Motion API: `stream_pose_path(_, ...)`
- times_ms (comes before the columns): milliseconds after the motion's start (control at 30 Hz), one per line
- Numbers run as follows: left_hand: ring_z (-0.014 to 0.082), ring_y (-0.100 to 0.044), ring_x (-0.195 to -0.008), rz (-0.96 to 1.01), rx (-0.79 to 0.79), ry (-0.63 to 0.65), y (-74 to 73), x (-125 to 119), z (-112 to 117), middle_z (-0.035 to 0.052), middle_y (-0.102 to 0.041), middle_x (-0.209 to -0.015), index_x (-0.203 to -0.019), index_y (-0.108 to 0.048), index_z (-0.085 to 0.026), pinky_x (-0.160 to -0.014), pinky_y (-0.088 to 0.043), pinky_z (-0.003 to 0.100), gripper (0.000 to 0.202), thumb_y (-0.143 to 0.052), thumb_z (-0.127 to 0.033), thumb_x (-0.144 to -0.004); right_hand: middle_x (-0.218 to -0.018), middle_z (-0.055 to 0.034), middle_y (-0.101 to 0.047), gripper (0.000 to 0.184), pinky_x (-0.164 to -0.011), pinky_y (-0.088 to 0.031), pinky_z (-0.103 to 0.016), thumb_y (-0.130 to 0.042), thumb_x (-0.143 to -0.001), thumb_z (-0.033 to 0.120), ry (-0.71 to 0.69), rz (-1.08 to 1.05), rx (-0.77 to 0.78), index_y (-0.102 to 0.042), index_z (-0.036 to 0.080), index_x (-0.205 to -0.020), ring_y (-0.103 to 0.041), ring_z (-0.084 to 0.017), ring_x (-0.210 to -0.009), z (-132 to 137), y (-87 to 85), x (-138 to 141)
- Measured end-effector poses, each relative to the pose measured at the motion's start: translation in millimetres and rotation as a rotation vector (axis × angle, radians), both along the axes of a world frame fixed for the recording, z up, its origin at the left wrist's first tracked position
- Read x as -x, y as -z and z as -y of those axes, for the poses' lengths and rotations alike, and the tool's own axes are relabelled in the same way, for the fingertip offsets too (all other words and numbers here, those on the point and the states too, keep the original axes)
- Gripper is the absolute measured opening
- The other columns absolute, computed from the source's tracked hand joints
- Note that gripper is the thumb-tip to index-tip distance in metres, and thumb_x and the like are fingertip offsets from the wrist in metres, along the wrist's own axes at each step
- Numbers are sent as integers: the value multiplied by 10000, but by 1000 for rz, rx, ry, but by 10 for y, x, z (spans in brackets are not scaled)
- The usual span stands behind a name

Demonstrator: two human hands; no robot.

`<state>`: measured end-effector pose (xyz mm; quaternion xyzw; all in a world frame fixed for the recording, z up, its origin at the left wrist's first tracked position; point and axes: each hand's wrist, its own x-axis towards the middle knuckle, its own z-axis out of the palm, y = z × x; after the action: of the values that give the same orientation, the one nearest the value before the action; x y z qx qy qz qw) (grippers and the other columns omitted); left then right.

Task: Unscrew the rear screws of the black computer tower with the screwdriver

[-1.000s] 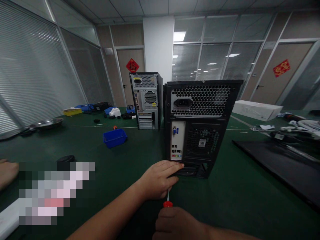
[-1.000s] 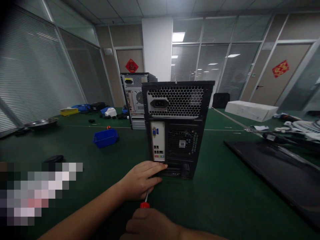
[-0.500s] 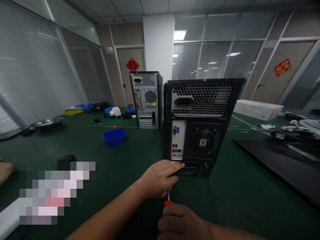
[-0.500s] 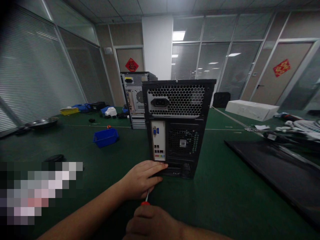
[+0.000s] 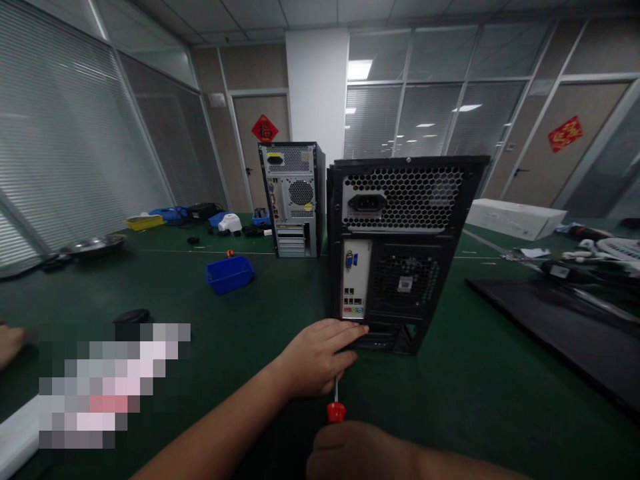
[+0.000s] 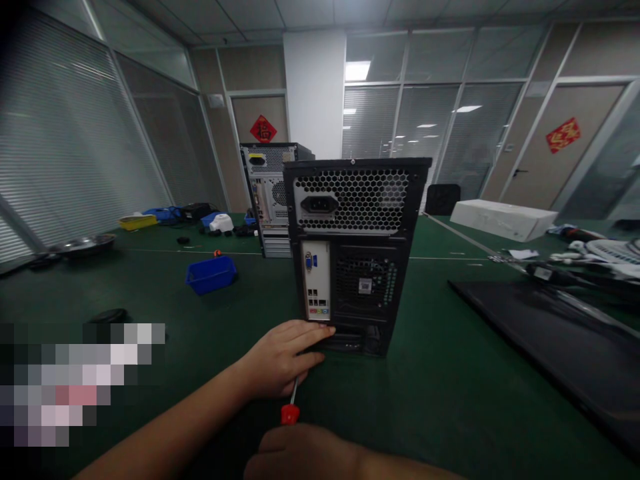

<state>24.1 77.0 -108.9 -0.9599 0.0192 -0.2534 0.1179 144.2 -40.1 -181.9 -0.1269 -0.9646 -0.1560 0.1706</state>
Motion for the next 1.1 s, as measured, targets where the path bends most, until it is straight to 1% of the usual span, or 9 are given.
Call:
stream_pose_path(100,274,-559,-1322,2,-1,1,-6,2,5,112,-531,-1522,-1047,-703,-164,-1093,-492,431,269,-600,-169,-798,-913,32,-637,313,-771,-460,-194,-742,-938,336,-75,-153,-21,-537,166,-774,-554,-66,-845,-29,-58,-18)
stream_pose_path(200,274,-551,-1328,-7,3,-3,-13,4,14,113,-524,-1527,-1053,-704,-163,-1113,-473,429,270,-598,-164,-805,-980,15,-648,187,-797,-457,-201,-549,-1051,257,-142,-303,-54,-616,137,-925,-557,-65,-931,-47,-154,-16)
stream_pose_path(367,262,-550,-1326,12,-8,-1,-28,-1,21,106,-534,-1520,-1036,-704,-164,-1099,-483,418,221,-592,-171,-846,-1162,5,-647,301,-806,-466,-208,-402,-1110,241,-147,-386,-125,-664,116,-1030,-541,-71,-1024,-9,-353,1)
stream_pose_path(500,251,-564,-1312,27,-25,-3,-25,-2,14,99,-544,-1513,-1030,-701,-172,-1077,-500,410,202,-576,-181,-872,-1027,36,-660,432,-767,-455,-199,-280,-1132,193,-119,-447,-130,-661,140,-936,-547,-57,-940,43,-485,20)
stream_pose_path(633,254,-555,-1325,17,-21,-5,3,3,1,98,-536,-1521,-1025,-701,-174,-1086,-495,413,218,-593,-189,-837,-843,59,-614,299,-702,-428,-182,-445,-1103,218,-88,-496,-153,-624,150,-873,-515,-45,-771,62,-541,35)
stream_pose_path(800,259,-540,-1344,19,-8,-7,32,3,-8,97,-521,-1535,-1050,-702,-178,-1099,-482,422,258,-586,-186,-820,-876,51,-635,294,-756,-444,-167,-516,-1080,277,-107,-502,-152,-593,152,-826,-545,-34,-841,47,-469,31)
stream_pose_path(900,260,-549,-1333,21,-9,0,23,-1,-3,103,-531,-1525,-1036,-704,-170,-1092,-486,419,253,-585,-174,-814,-913,58,-655,357,-738,-450,-149,-625,-1028,312,-75,-266,-32,-507,174,-720,-535,-33,-775,40,-323,50)
stream_pose_path(1000,259,-563,-1316,26,-7,-2,10,-5,5,106,-541,-1515,-1031,-708,-169,-1085,-493,417,255,-588,-163,-806,-827,78,-643,457,-606,-433,-170,-762,-929,339,11,51,47,-434,179,-654,-482,-54,-638,49,-181,73)
stream_pose_path(1100,257,-569,-1312,37,-6,-4,10,-7,7,104,-543,-1514,-1033,-711,-174,-1082,-495,415,250,-582,-161,-819,-789,81,-635,533,-533,-403,-195,-834,-852,359,41,119,79,-387,180,-626,-432,-70,-584,55,-111,64)
